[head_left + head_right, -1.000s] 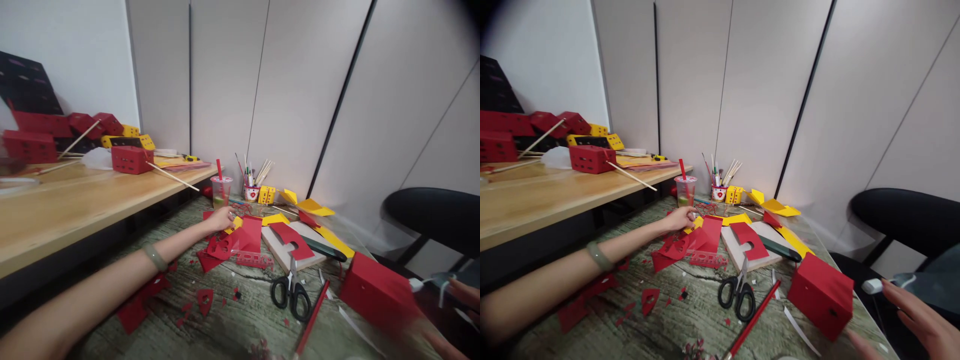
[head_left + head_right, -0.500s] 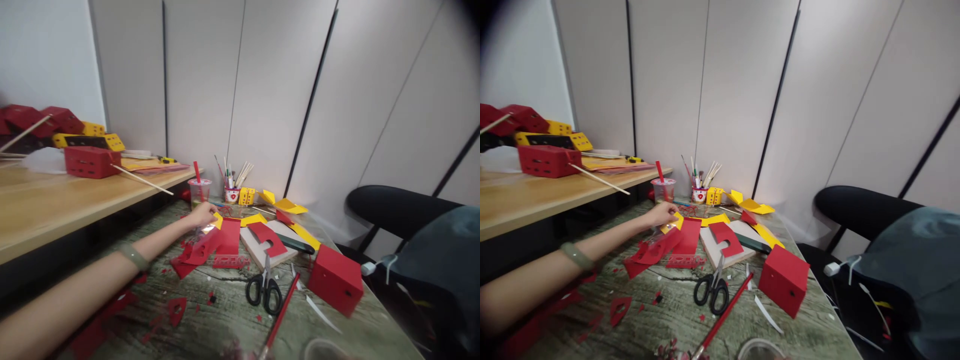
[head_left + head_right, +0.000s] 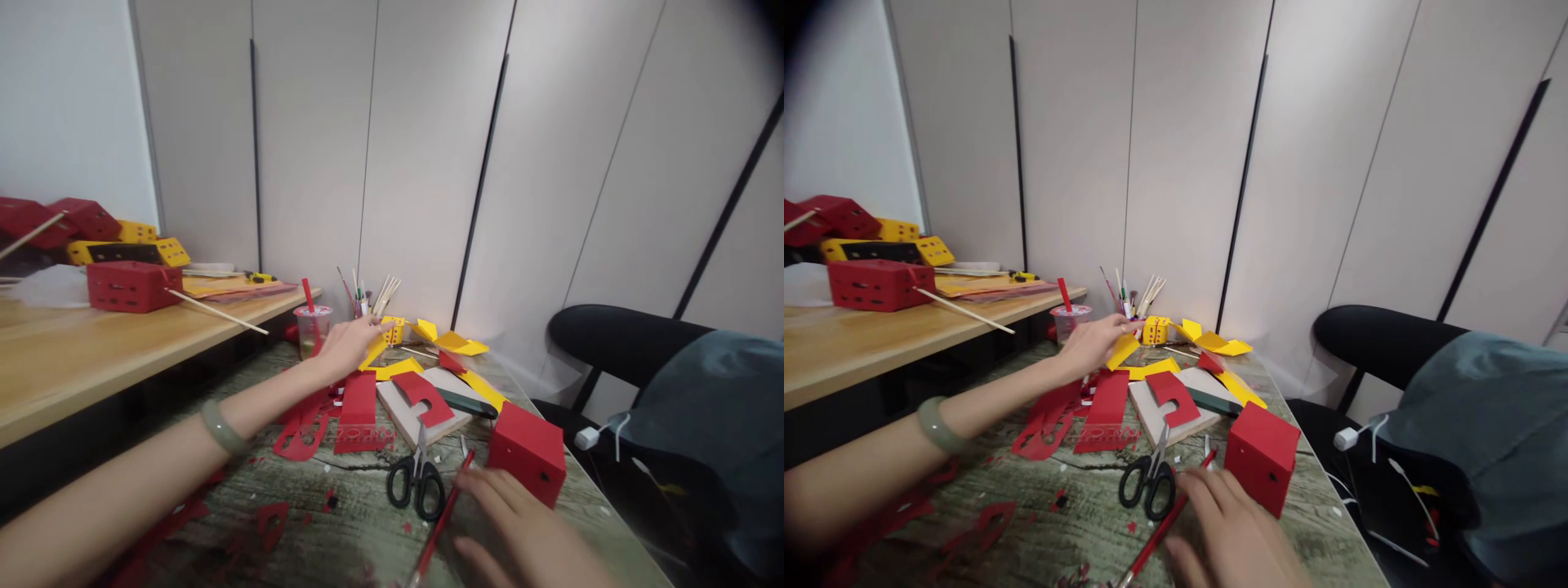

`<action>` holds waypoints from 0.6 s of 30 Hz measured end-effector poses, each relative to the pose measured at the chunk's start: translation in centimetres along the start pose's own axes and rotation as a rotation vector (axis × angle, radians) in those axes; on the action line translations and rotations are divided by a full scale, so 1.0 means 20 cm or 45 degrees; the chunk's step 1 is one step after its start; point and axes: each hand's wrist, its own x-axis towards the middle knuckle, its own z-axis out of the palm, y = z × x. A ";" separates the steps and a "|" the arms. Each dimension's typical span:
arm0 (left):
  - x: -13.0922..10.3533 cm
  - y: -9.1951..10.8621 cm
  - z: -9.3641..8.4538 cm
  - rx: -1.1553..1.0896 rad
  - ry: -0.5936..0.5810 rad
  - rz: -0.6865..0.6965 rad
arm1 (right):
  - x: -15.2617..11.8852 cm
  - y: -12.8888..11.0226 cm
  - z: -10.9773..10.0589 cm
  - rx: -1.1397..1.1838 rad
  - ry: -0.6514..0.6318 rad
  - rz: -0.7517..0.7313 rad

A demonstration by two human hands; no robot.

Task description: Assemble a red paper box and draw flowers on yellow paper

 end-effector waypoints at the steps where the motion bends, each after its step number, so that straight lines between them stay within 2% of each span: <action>1: 0.01 0.05 0.01 0.001 -0.024 0.073 | 0.08 -0.02 0.00 0.023 -0.024 0.030; 5: 0.05 0.18 0.08 0.021 -0.071 0.248 | 0.34 -0.06 0.08 0.086 -0.100 0.076; 7: 0.05 0.19 0.11 0.031 -0.082 0.280 | 0.39 -0.08 0.12 0.097 -0.132 0.037; 10: 0.04 0.15 0.17 0.021 -0.116 0.352 | 0.40 -0.11 0.14 0.125 -0.190 -0.102; 14: 0.00 0.06 0.23 -0.010 -0.238 0.466 | 0.42 -0.12 0.05 0.079 -0.225 -0.211; 18: -0.08 0.01 0.25 -0.010 -0.356 0.532 | 0.56 0.04 -0.07 -0.178 -0.260 -0.024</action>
